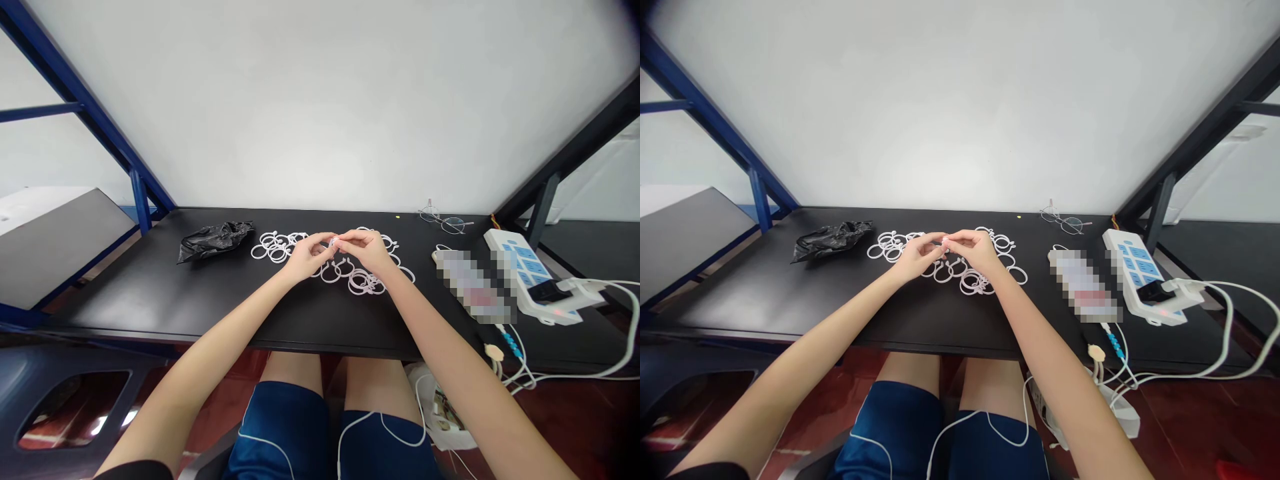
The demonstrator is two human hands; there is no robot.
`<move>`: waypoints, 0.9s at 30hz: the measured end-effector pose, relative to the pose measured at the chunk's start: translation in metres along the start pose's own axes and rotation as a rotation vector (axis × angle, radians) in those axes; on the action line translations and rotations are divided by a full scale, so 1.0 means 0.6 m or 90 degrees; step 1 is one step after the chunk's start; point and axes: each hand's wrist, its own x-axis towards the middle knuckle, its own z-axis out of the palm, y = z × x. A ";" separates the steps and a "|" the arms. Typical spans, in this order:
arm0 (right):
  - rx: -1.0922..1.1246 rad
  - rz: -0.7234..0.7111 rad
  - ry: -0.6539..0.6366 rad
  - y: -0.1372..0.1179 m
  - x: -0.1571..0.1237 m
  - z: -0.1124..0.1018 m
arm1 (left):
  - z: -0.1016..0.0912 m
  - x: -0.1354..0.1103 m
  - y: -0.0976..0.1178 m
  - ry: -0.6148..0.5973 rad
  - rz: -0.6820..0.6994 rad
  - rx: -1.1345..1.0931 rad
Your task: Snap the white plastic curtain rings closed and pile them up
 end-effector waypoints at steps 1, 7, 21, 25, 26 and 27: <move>-0.003 -0.012 0.005 0.001 0.000 0.001 | 0.000 0.000 -0.001 0.001 -0.001 0.002; -0.032 -0.073 0.019 0.008 0.001 0.002 | -0.001 0.000 -0.011 -0.012 0.017 -0.009; -0.115 -0.062 0.031 0.007 0.001 0.000 | -0.001 -0.006 0.013 -0.044 0.046 0.051; -0.106 -0.060 0.027 0.008 0.002 0.000 | -0.003 -0.003 0.006 -0.045 0.052 0.054; -0.104 -0.058 0.027 0.007 0.002 0.000 | -0.004 -0.003 0.005 -0.045 0.052 0.053; -0.103 -0.055 0.026 0.007 0.002 -0.001 | -0.004 -0.003 0.005 -0.045 0.051 0.052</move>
